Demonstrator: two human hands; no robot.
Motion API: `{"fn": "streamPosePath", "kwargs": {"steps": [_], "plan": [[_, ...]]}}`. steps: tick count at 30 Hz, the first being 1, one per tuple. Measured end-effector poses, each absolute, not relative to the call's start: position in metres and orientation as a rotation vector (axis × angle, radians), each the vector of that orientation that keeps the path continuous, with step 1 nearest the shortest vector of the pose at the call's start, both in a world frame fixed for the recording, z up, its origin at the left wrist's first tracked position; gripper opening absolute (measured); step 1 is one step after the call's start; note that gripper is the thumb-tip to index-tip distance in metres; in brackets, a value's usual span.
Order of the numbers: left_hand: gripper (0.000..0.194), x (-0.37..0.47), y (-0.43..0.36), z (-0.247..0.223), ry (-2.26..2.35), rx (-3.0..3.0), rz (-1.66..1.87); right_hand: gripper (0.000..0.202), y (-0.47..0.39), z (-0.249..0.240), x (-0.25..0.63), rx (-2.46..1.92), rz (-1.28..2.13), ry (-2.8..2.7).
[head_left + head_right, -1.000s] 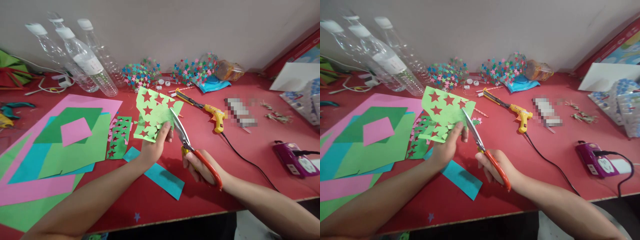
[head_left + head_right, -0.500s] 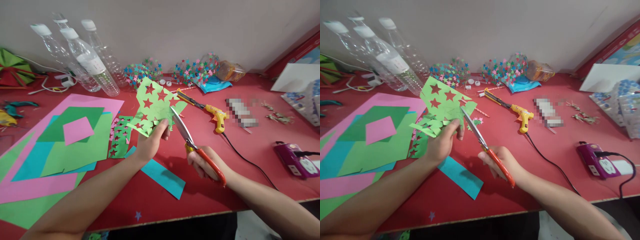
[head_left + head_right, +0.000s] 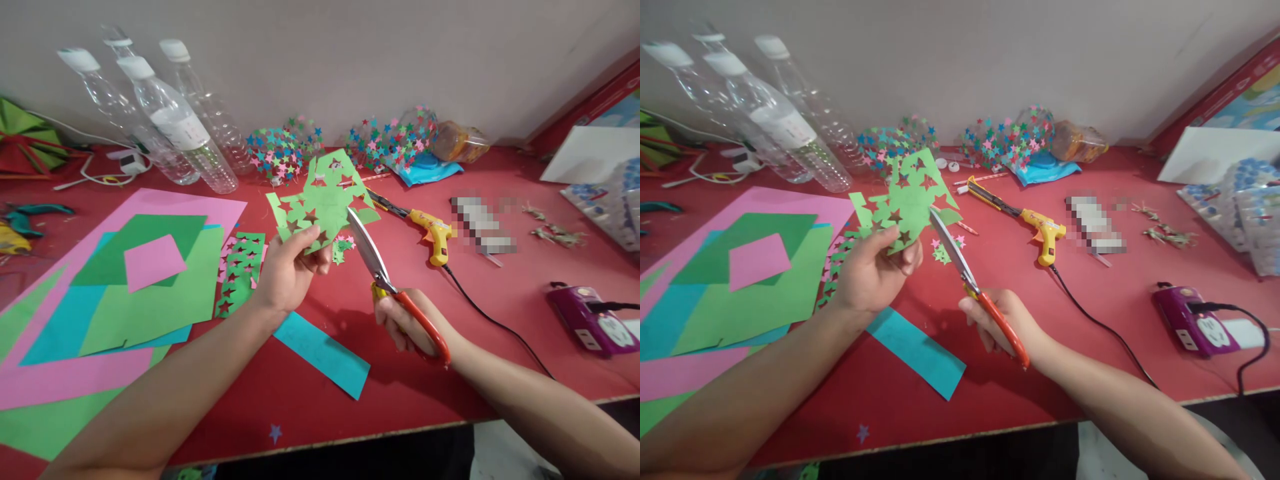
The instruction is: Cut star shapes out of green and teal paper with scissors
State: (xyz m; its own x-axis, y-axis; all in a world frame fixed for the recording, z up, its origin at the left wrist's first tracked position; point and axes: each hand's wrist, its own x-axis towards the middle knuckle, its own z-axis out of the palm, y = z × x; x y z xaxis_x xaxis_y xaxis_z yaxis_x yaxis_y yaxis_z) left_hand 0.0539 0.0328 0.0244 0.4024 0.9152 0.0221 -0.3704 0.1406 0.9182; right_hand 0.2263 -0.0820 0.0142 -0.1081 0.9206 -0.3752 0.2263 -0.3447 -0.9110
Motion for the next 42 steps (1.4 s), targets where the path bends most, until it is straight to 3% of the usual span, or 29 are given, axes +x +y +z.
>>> {"fn": "streamPosePath", "kwargs": {"steps": [7, 13, 22, 32, 42], "plan": [[0.019, 0.066, 0.018, 0.016, 0.609, 1.324, 0.624, 0.048, -0.083, 0.014, 0.223, -1.576, 1.476, -1.22], [0.04, 0.059, 0.019, 0.015, 0.756, 1.404, 0.909, 0.038, -0.083, 0.015, 0.22, -1.595, 1.517, -1.255], [0.028, 0.059, 0.027, 0.015, 0.764, 1.245, 1.201, 0.043, -0.082, 0.006, 0.221, -1.591, 1.512, -1.33], [0.029, 0.051, 0.032, 0.025, 0.835, 1.414, 1.153, 0.059, -0.081, 0.012, 0.231, -1.461, 1.517, -1.485], [0.031, 0.049, 0.034, 0.032, 0.828, 1.457, 1.107, 0.062, -0.081, 0.019, 0.231, -1.406, 1.548, -1.502]]}}
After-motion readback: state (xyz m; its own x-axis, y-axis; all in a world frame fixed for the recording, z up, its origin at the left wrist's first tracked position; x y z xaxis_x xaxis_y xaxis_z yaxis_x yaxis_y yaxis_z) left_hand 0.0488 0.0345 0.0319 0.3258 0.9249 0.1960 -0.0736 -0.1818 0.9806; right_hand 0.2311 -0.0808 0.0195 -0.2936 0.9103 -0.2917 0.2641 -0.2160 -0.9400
